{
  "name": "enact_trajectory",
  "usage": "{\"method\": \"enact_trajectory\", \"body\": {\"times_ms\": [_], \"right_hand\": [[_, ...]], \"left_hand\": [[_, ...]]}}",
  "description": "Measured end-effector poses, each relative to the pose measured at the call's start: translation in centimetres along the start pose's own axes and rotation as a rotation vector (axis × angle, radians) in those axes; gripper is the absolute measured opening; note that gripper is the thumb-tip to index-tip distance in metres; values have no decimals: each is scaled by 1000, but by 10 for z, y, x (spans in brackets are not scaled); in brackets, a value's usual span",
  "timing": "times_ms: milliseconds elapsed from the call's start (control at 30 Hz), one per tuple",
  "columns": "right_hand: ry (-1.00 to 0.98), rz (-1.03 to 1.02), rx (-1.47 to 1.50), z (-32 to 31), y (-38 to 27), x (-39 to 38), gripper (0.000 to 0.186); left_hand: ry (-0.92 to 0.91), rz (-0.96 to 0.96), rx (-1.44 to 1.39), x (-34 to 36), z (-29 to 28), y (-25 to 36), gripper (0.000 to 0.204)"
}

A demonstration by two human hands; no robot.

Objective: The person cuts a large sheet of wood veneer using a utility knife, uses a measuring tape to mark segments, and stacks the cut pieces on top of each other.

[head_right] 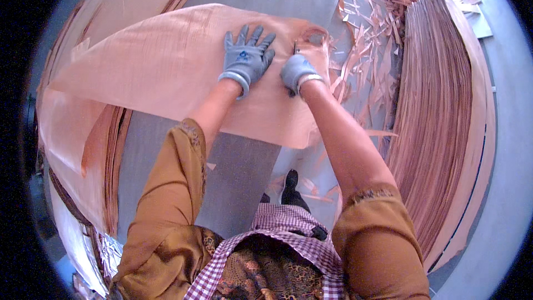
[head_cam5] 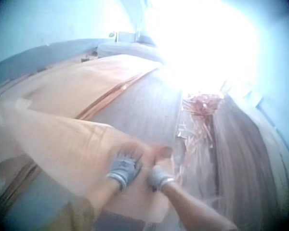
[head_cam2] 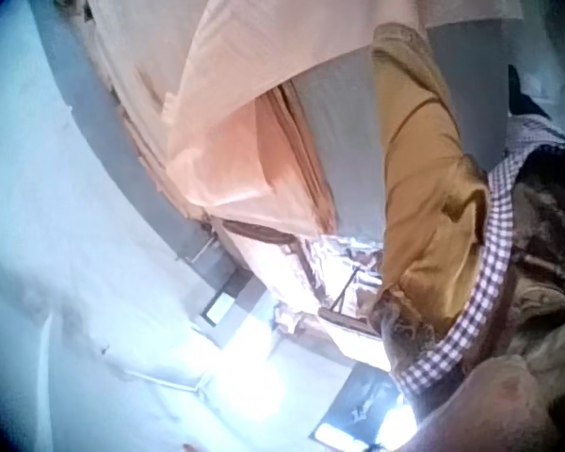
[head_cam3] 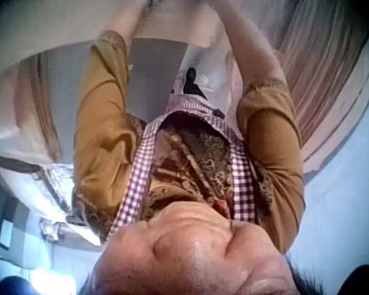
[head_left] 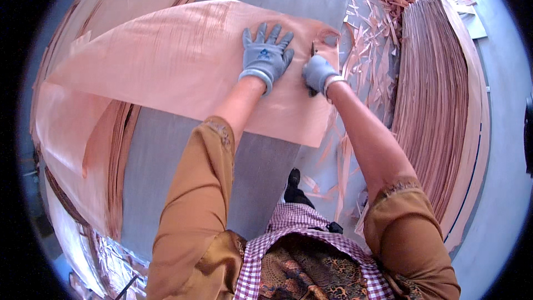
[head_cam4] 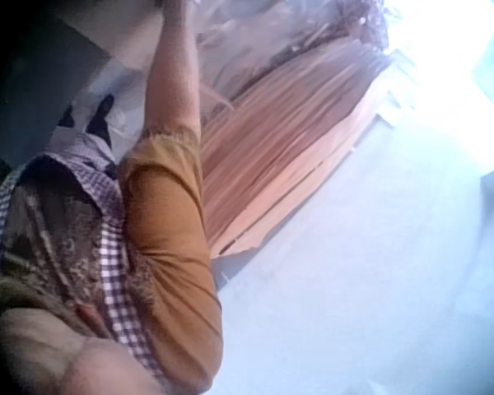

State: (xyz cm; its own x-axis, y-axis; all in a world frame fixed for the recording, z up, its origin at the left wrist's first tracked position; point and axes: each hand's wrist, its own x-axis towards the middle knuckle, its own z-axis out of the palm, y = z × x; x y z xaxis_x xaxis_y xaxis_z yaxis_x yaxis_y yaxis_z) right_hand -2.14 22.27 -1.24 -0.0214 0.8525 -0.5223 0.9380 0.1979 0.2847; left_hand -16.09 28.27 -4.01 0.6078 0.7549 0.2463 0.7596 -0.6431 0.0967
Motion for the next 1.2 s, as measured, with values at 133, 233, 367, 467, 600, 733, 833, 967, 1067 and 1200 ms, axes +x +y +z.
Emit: {"method": "enact_trajectory", "body": {"times_ms": [133,233,367,467,600,733,833,967,1067,1200], "right_hand": [[-37,3,351,37,-93,-98,24],[-108,184,837,37,-166,-188,29],[-270,10,1080,37,-137,-247,28],[-100,179,1370,121,-98,-304,22],[127,442,2027,195,-68,-383,20],[749,864,1852,293,-35,-482,33],[870,1092,1586,334,20,-576,12],[1044,1493,1146,409,84,-739,25],[694,1692,697,498,121,-878,37],[375,1906,525,628,153,-1001,44]], "left_hand": [[-33,-20,3,1,-2,-5,48],[-71,-44,1,-1,-4,-18,49],[116,123,-443,-12,-29,-61,45],[303,309,-495,-50,-82,-34,37],[199,-375,304,-165,-160,-34,42],[470,-435,571,-301,-114,-74,59],[441,-277,505,-335,-96,-32,62],[387,246,1048,-380,-47,27,62],[141,91,-135,-384,-96,174,27],[-847,-79,-1077,-433,-142,329,39]]}}
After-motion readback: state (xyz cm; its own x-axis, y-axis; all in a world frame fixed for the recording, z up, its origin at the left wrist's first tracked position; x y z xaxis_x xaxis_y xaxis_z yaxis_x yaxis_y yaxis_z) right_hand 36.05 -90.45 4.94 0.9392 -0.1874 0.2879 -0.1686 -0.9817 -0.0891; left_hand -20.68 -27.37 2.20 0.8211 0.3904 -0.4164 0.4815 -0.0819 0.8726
